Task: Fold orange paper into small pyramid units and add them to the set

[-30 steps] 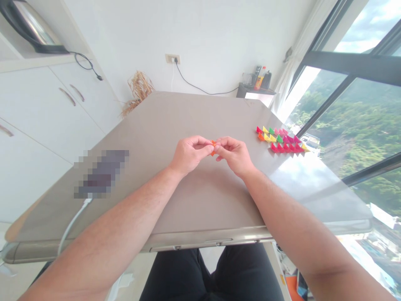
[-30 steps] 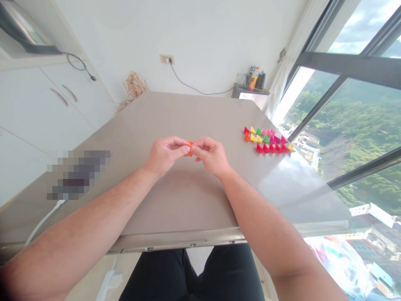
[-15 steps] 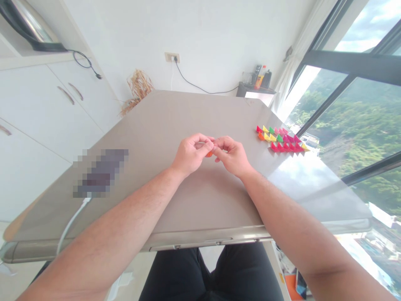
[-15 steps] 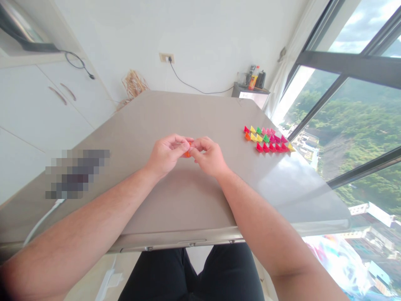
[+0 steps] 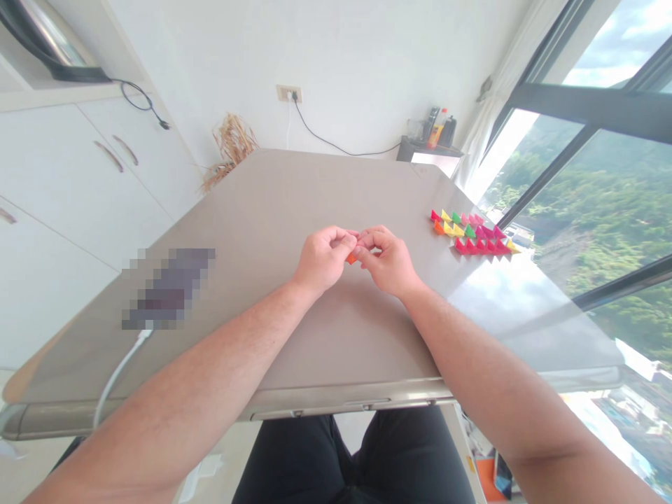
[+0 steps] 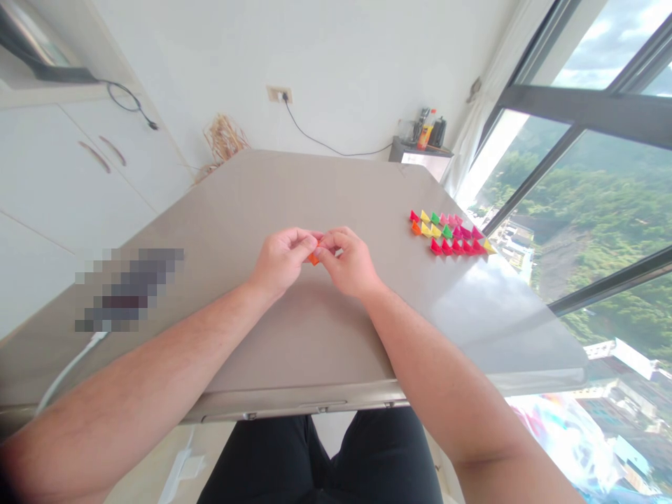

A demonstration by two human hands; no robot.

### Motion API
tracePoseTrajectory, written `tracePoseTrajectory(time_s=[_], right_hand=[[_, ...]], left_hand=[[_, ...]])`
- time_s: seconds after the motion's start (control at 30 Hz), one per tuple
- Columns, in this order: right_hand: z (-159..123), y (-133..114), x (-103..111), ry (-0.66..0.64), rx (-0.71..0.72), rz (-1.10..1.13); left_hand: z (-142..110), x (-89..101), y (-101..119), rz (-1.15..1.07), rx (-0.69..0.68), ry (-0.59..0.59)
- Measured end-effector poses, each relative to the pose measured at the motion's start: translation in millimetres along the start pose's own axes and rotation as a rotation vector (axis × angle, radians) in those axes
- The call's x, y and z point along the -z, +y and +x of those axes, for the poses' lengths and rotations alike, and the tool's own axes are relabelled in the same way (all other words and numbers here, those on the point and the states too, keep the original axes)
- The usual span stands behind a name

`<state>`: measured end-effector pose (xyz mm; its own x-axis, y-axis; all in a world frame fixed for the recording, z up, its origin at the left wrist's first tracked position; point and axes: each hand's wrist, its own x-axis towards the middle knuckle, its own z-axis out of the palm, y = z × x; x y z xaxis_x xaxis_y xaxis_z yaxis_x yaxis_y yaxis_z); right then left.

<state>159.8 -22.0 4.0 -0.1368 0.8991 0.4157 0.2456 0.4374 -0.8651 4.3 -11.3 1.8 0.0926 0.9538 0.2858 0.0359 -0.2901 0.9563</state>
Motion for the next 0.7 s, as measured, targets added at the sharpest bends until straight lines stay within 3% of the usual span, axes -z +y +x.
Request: tracePoseTrajectory(time_s=[0.17,0.5,0.7], right_hand=[[0,2,0,-0.005,0.03,-0.018],[1,5,6,0.029,-0.036,0.017],[1,2,9,-0.022,-0.147,-0.016]], left_hand=[[-1,-1.1,3,-0.008,0.062,0.005],[1,13.4,14,-0.011,0.183,-0.215],[1,12.2,5,0.099,0.098,-0.176]])
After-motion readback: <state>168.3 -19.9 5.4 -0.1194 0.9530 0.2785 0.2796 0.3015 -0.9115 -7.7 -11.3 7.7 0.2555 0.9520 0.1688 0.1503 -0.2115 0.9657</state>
